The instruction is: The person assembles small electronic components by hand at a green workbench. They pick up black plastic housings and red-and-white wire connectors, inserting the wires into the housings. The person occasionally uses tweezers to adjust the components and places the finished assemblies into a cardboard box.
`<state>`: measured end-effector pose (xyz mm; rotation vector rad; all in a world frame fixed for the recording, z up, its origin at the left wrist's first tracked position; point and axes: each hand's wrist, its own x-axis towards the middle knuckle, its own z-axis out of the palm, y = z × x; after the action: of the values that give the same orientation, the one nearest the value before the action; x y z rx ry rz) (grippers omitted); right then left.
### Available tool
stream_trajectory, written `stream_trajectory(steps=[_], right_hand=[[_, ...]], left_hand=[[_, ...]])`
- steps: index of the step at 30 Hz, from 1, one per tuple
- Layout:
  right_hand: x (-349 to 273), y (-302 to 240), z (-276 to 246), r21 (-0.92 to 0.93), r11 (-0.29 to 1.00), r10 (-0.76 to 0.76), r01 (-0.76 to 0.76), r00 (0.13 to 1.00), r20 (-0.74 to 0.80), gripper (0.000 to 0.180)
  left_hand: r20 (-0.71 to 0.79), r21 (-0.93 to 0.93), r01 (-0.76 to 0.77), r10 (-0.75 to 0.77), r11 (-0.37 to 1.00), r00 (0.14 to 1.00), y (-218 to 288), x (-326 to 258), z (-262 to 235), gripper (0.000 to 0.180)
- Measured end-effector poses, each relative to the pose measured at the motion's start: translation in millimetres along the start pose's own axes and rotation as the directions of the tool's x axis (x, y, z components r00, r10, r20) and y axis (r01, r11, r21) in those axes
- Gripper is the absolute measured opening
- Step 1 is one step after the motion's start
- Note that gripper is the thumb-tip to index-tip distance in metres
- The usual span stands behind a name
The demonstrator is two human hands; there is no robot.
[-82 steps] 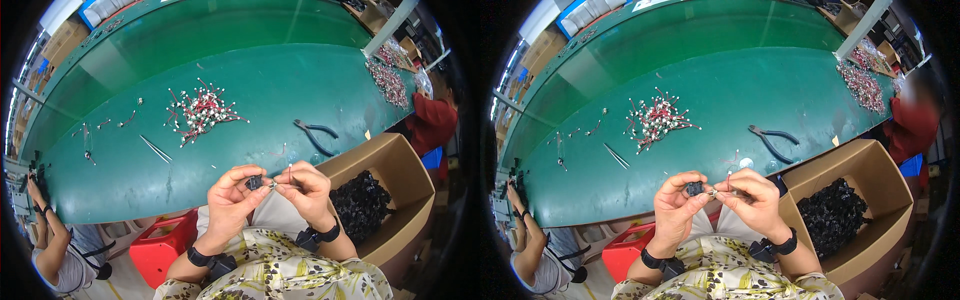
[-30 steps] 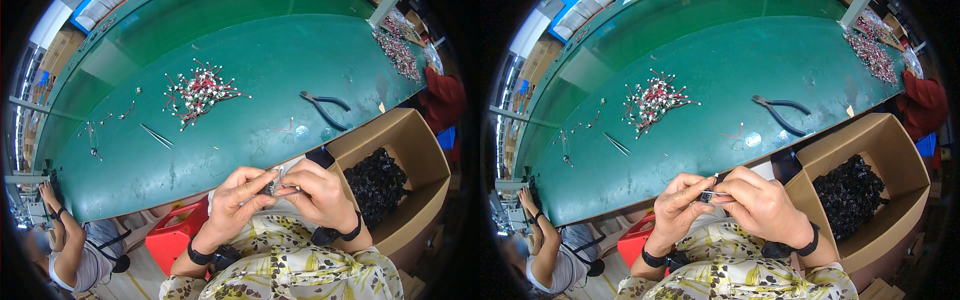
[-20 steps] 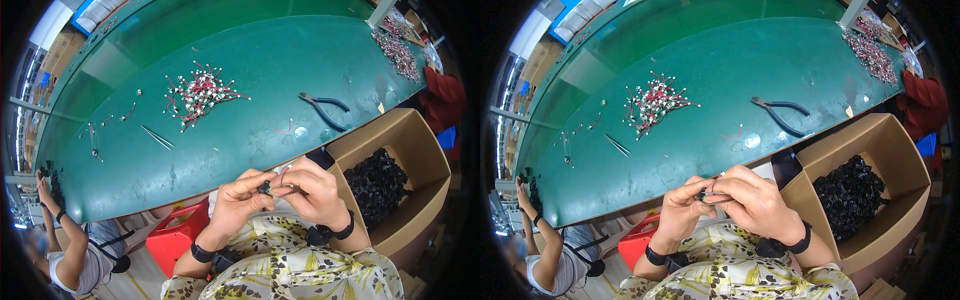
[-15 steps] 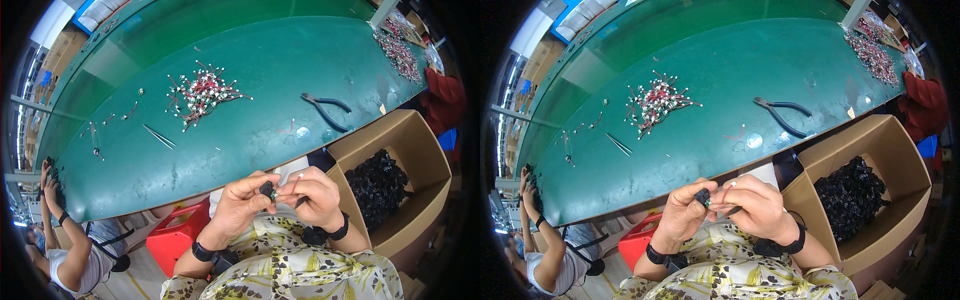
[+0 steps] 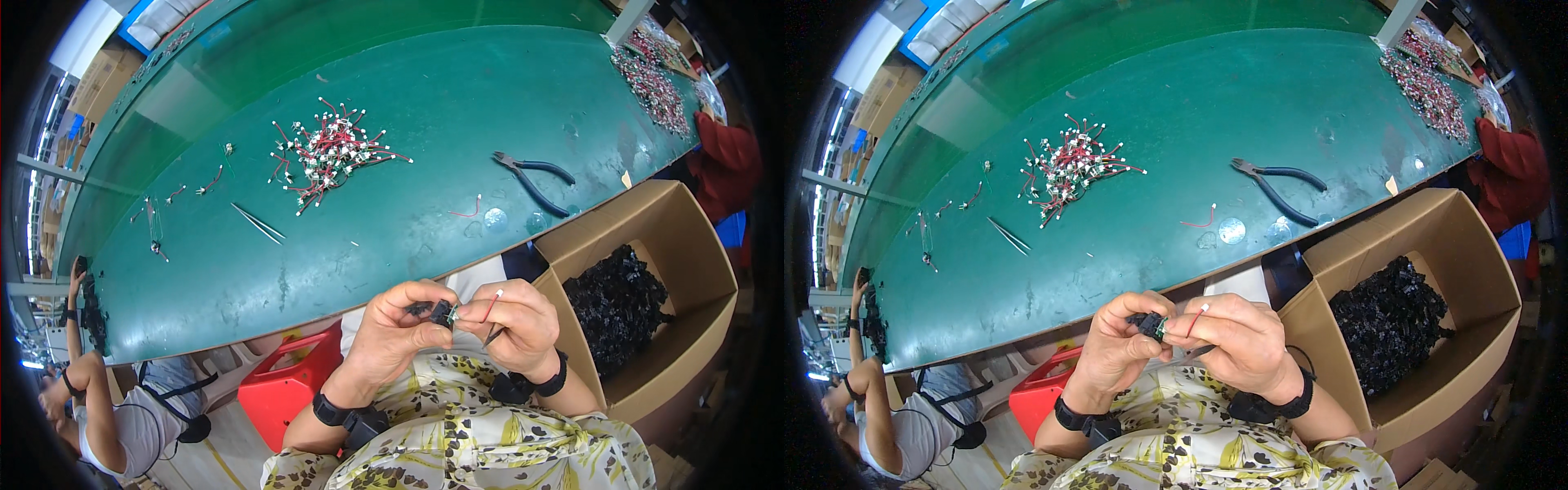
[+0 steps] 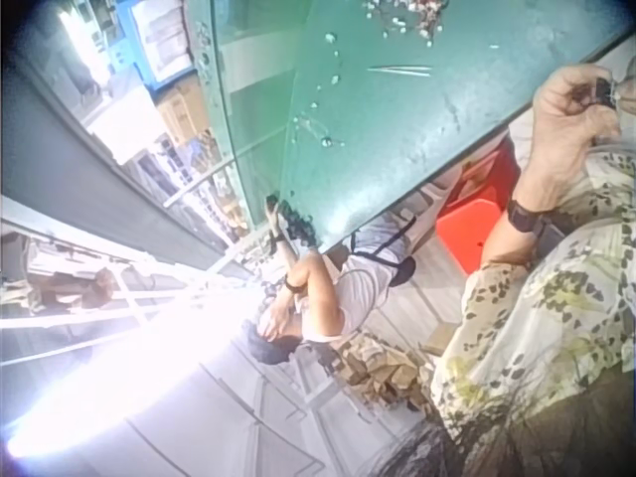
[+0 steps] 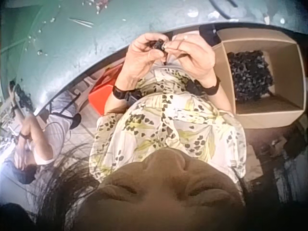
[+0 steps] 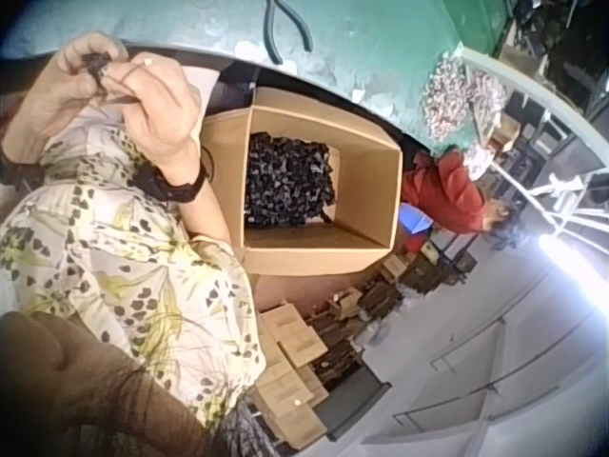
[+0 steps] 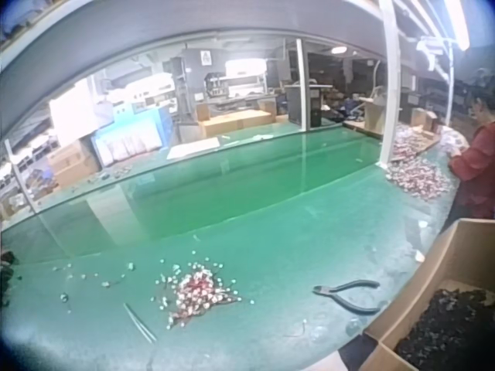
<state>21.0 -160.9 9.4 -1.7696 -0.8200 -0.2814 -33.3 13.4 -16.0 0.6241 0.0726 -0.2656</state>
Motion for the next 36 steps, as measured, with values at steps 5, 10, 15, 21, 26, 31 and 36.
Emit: stream_trajectory(steps=[5, 10, 15, 21, 26, 31, 36], right_hand=[[-3, -2, -2, 0.012, 0.999, 0.048, -0.047, 0.999, -0.013, 0.029], [-4, -1, -2, 0.023, 0.999, 0.036, -0.036, 0.999, -0.016, 0.030], [-5, 2, 0, 0.004, 1.000, 0.030, -0.030, 1.000, -0.003, 0.032], [-1, -2, -4, -0.013, 0.995, 0.104, -0.103, 0.992, 0.075, 0.027], [-4, -2, 0, 0.039, 0.990, 0.133, -0.137, 0.987, 0.085, 0.024], [0, 0, 3, 0.001, 0.995, 0.097, -0.098, 0.992, 0.083, 0.019], [10, -3, -16, 0.271, 0.904, 0.289, -0.331, 0.939, 0.185, 0.033]], left_hand=[[-0.008, 0.020, 0.021, -0.021, 1.000, 1.000, 1, 2, 1, 0.037], [-0.024, 0.099, 0.003, 0.000, 0.995, 1.000, -1, 3, -1, 0.038], [-0.022, 0.158, -0.042, 0.046, 0.987, 0.999, -1, 5, -1, 0.038], [-0.039, 0.365, -0.052, 0.071, 0.930, 0.997, 10, 4, 0, 0.037], [-0.056, 0.341, -0.012, 0.033, 0.940, 0.998, 9, 2, -1, 0.037], [-0.087, 0.359, -0.034, 0.069, 0.933, 0.994, 6, 4, -1, 0.038], [-0.098, 0.168, 0.043, -0.027, 0.985, 0.995, 2, -2, -4, 0.036]])
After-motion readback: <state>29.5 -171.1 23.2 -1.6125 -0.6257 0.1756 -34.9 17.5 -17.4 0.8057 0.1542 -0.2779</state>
